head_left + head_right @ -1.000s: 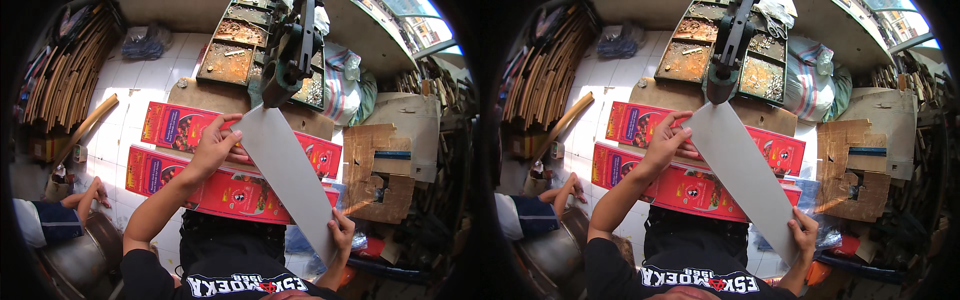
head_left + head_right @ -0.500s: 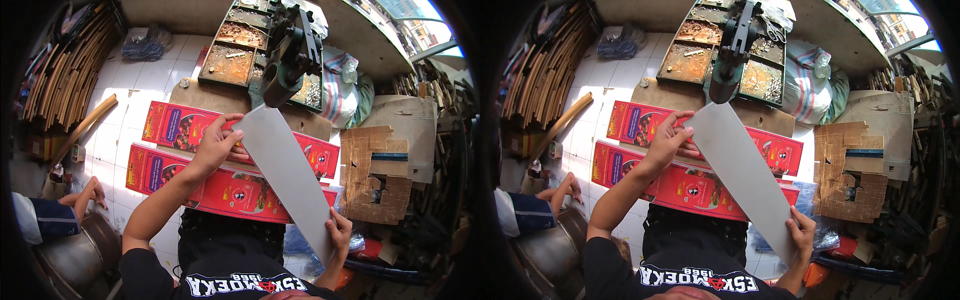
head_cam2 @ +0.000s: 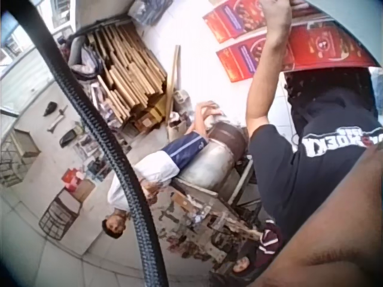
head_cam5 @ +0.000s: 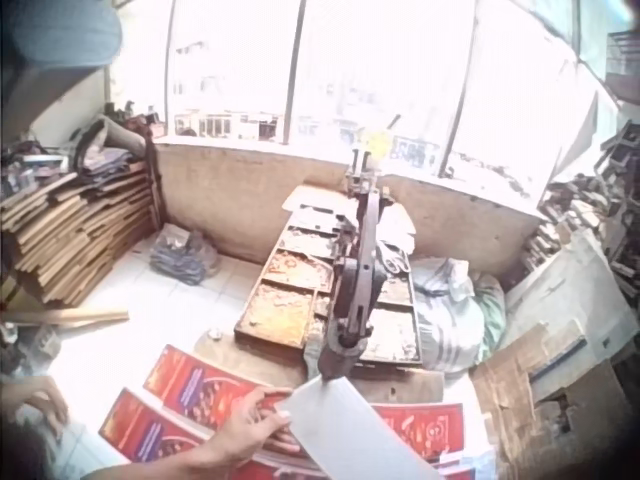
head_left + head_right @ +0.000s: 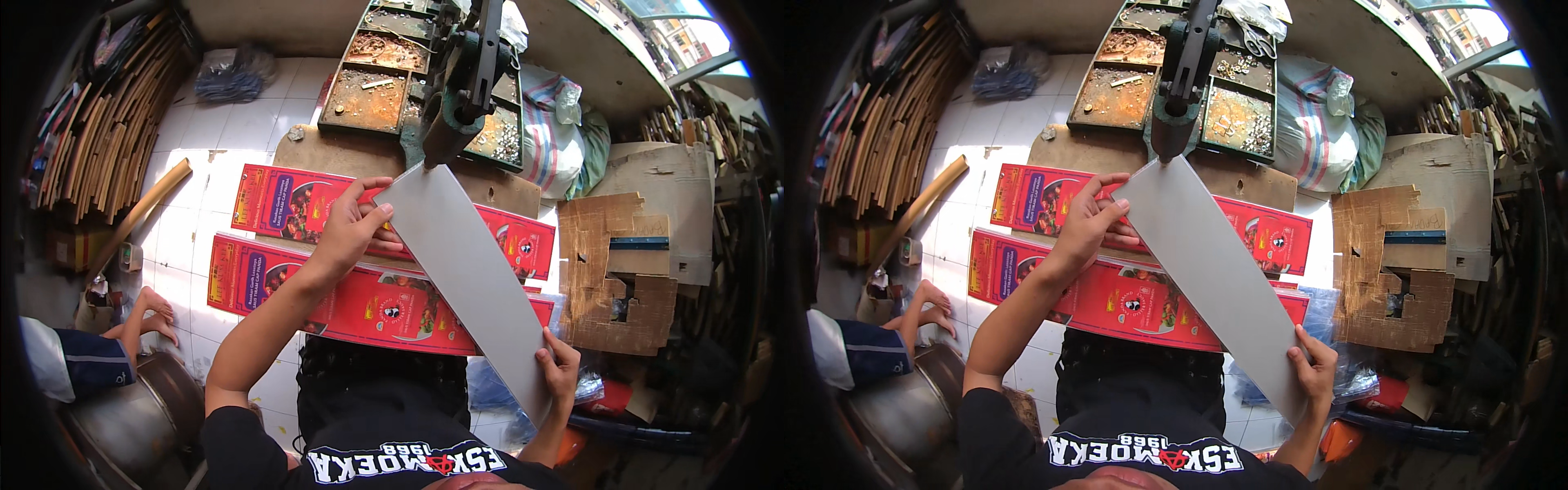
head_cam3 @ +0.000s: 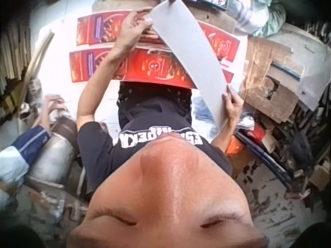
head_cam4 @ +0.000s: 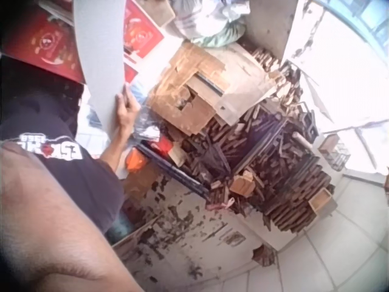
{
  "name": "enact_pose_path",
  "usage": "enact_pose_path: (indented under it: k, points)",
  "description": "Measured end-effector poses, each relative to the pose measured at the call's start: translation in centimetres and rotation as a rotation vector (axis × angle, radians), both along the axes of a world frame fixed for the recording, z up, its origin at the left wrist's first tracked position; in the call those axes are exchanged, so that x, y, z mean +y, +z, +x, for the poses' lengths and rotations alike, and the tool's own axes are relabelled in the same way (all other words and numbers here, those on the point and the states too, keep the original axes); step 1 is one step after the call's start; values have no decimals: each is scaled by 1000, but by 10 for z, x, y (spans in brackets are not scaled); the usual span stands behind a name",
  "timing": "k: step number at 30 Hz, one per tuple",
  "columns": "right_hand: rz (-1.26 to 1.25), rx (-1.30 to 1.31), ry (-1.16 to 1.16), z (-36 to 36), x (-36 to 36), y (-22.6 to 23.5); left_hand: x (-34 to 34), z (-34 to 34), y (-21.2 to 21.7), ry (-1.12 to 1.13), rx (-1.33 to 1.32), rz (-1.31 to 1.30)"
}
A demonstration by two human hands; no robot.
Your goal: The person picks up a stack of cardboard box flats, aligns them against a wooden block on a table, and uses a manual press tool to attach a small white component to each one before setting them aside.
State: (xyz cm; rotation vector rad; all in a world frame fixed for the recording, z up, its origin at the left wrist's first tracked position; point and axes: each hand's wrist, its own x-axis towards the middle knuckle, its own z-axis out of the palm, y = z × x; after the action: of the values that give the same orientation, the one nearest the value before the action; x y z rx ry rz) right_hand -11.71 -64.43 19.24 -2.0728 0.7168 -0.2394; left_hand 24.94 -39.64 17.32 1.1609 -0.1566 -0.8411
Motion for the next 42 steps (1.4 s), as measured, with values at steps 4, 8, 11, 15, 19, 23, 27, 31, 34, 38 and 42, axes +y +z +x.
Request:
enact_pose_path:
  k: [4, 8, 11, 15, 19, 23, 27, 31, 34, 38, 42]
  points:
    - [-91, -36, 25, -6, -1, -3, 3, 1, -3, -11, -41, 1]
    - [110, 138, -101, -20, -1, 8, 5, -2, 7, -89, -74, 48]
    - [180, -10, -98, -27, 8, 12, 13, -10, 29, -212, -85, 80]
    - [-88, 80, -49, -56, -1, 20, 27, -34, 41, -202, -211, -21]
    - [-560, -226, -12, -39, 16, 47, 35, -51, 41, 111, -803, 14]
    - [-964, -342, -42, -30, 17, 48, 31, -53, 53, 259, -1059, 9]
    - [-1247, -374, -55, -24, 16, 45, 40, -55, 50, 243, -1087, -53]
    - [-1449, -377, -90, -25, 17, 41, 44, -54, 49, 195, -1082, -110]
    - [-1486, -379, -108, -24, 20, 40, 46, -54, 47, 188, -1072, -128]
    - [-1497, -395, -114, -23, 20, 40, 47, -52, 45, 143, -1033, -173]
    - [-1355, -458, -108, -18, 16, 46, 44, -51, 54, 266, -1239, -74]
